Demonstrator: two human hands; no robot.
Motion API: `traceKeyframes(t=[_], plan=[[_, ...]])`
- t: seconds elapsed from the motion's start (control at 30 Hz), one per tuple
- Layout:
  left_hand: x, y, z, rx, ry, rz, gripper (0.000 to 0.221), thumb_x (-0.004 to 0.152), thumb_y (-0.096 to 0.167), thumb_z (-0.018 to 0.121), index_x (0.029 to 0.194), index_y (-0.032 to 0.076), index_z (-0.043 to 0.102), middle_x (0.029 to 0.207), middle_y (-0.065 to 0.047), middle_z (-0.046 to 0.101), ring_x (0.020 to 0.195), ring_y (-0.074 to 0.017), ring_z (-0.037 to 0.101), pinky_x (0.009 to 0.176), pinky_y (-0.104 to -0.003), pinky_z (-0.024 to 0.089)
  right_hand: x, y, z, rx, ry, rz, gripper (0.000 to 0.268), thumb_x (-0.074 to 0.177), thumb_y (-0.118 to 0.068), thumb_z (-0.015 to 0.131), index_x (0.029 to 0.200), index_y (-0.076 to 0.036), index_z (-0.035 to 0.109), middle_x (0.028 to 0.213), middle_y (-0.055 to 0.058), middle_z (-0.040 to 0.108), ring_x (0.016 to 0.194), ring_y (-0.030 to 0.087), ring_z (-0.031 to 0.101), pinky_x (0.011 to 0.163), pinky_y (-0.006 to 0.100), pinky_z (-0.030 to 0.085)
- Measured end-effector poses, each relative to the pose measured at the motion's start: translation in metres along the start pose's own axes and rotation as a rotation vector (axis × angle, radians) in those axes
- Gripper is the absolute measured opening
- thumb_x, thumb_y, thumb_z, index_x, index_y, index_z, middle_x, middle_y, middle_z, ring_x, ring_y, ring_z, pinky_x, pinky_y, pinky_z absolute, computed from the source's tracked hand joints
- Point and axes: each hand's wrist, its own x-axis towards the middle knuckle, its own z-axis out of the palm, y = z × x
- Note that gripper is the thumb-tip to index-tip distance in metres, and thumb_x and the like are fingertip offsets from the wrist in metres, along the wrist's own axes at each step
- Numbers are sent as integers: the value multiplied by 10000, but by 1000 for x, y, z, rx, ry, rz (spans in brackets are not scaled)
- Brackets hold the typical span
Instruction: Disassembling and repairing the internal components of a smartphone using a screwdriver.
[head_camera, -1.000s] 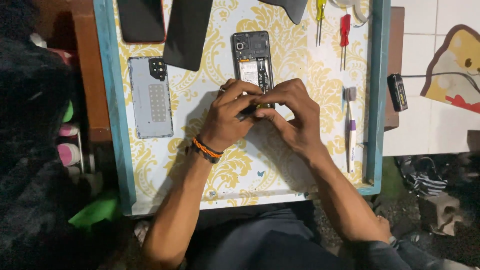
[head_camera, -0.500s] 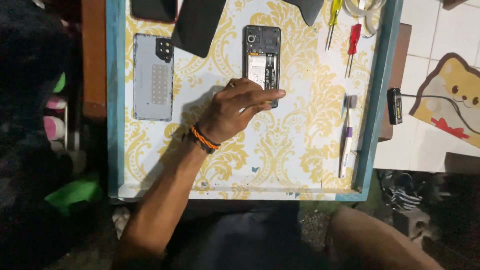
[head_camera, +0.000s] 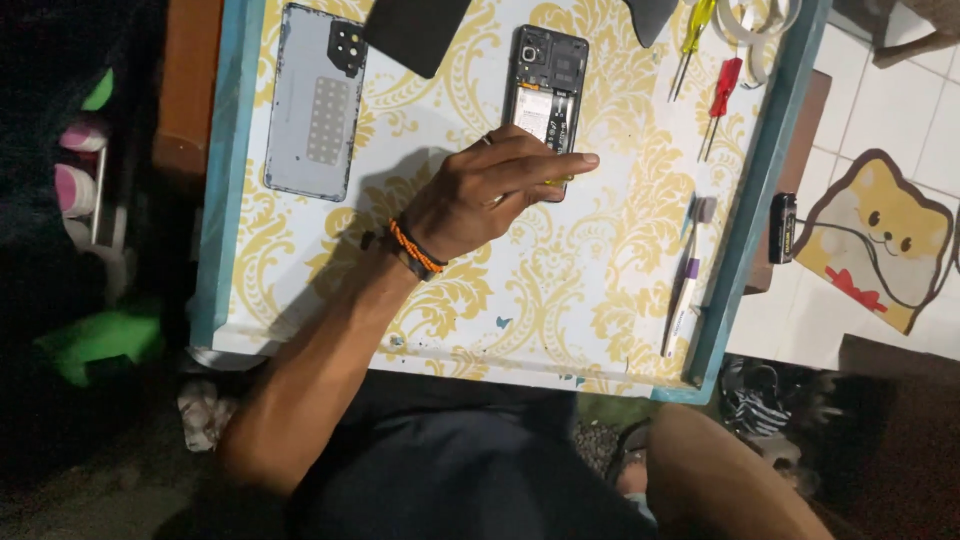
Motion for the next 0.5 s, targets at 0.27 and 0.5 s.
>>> traceKeyframes(t=[0.27,0.5], plan=[[2,-1,-5,29,-24,5,326,1025,110,715,1348,124,674,1063,-44,661,995,-240,666,956,-380,568,-138,154,-5,-40,-77,39,212,940,-269,541,1085,-120,585,1073,112,649,985,249,642,843,384,534],[2,1,-3,44,-5,6,310,1019,92,706,1328,114,683,1029,-49,665,959,-234,674,932,-362,585,-144,157,-22,-63,-136,82,223,906,-219,568,1085,-91,608,1064,134,668,967,261,664,815,382,544]])
